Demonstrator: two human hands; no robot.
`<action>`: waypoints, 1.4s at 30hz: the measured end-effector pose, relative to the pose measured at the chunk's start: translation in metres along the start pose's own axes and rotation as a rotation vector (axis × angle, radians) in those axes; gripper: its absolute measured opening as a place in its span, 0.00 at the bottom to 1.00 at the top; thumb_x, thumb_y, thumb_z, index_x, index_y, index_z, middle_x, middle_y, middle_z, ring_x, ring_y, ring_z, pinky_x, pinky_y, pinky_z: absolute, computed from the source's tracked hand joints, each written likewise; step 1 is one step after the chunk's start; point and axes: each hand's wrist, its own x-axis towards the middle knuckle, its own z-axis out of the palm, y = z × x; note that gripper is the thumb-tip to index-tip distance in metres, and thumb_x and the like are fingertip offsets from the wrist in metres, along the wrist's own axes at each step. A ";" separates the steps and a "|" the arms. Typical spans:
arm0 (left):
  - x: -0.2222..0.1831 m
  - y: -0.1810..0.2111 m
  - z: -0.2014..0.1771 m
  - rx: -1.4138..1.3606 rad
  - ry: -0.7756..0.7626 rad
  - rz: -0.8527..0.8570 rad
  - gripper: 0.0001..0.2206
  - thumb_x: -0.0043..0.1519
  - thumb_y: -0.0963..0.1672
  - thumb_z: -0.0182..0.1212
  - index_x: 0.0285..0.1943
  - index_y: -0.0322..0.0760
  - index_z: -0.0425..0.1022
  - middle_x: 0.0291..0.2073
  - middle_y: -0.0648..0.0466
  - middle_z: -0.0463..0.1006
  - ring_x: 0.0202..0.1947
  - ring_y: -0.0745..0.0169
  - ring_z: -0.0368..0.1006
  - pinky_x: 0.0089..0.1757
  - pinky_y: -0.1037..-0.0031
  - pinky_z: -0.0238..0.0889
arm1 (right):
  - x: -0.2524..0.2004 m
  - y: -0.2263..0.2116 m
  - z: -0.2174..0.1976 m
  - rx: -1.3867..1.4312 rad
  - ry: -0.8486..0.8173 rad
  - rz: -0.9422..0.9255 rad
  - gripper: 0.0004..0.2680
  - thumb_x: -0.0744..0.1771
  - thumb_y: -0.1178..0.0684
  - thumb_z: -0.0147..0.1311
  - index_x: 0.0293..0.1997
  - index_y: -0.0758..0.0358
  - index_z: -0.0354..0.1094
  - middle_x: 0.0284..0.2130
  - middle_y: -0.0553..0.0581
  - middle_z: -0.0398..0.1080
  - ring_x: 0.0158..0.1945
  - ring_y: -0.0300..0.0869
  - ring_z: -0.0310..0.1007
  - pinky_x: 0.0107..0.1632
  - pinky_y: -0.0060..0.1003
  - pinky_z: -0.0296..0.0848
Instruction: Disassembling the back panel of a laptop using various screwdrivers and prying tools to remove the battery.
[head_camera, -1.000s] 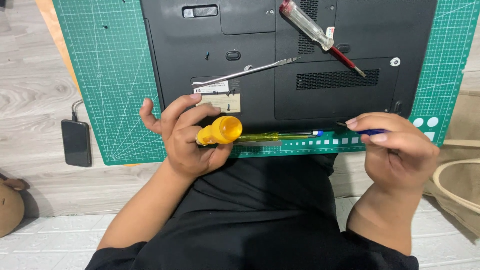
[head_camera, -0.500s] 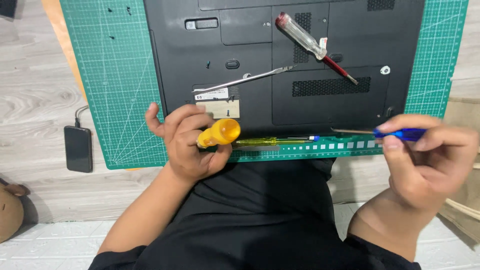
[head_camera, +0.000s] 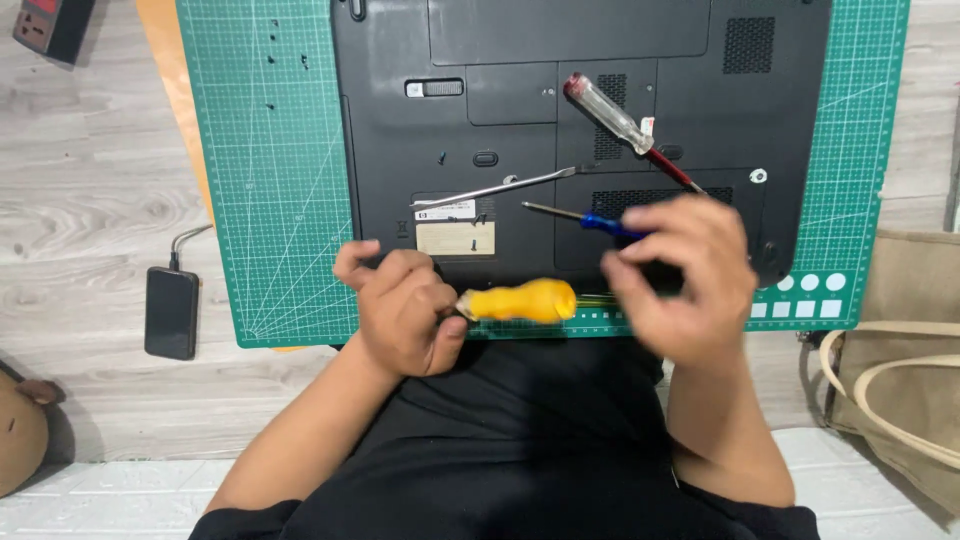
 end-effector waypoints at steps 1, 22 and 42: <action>-0.006 -0.003 0.003 -0.032 0.006 0.060 0.16 0.68 0.51 0.38 0.29 0.46 0.63 0.18 0.62 0.60 0.26 0.60 0.67 0.50 0.56 0.42 | -0.004 -0.006 0.002 0.110 -0.009 -0.005 0.06 0.64 0.60 0.64 0.37 0.65 0.69 0.42 0.64 0.75 0.49 0.58 0.74 0.55 0.51 0.70; 0.021 0.009 -0.003 0.110 -0.160 0.228 0.05 0.64 0.48 0.57 0.39 0.47 0.71 0.26 0.64 0.71 0.31 0.65 0.70 0.45 0.65 0.44 | -0.082 0.039 -0.074 0.253 0.375 0.112 0.11 0.73 0.59 0.38 0.64 0.62 0.45 0.33 0.81 0.60 0.26 0.56 0.61 0.30 0.45 0.69; 0.020 0.008 -0.003 0.081 -0.138 0.210 0.05 0.64 0.47 0.57 0.40 0.46 0.71 0.22 0.65 0.68 0.25 0.66 0.65 0.46 0.65 0.45 | -0.033 0.000 -0.077 0.130 -0.037 -0.090 0.10 0.70 0.59 0.41 0.48 0.56 0.38 0.27 0.75 0.66 0.26 0.58 0.70 0.31 0.47 0.70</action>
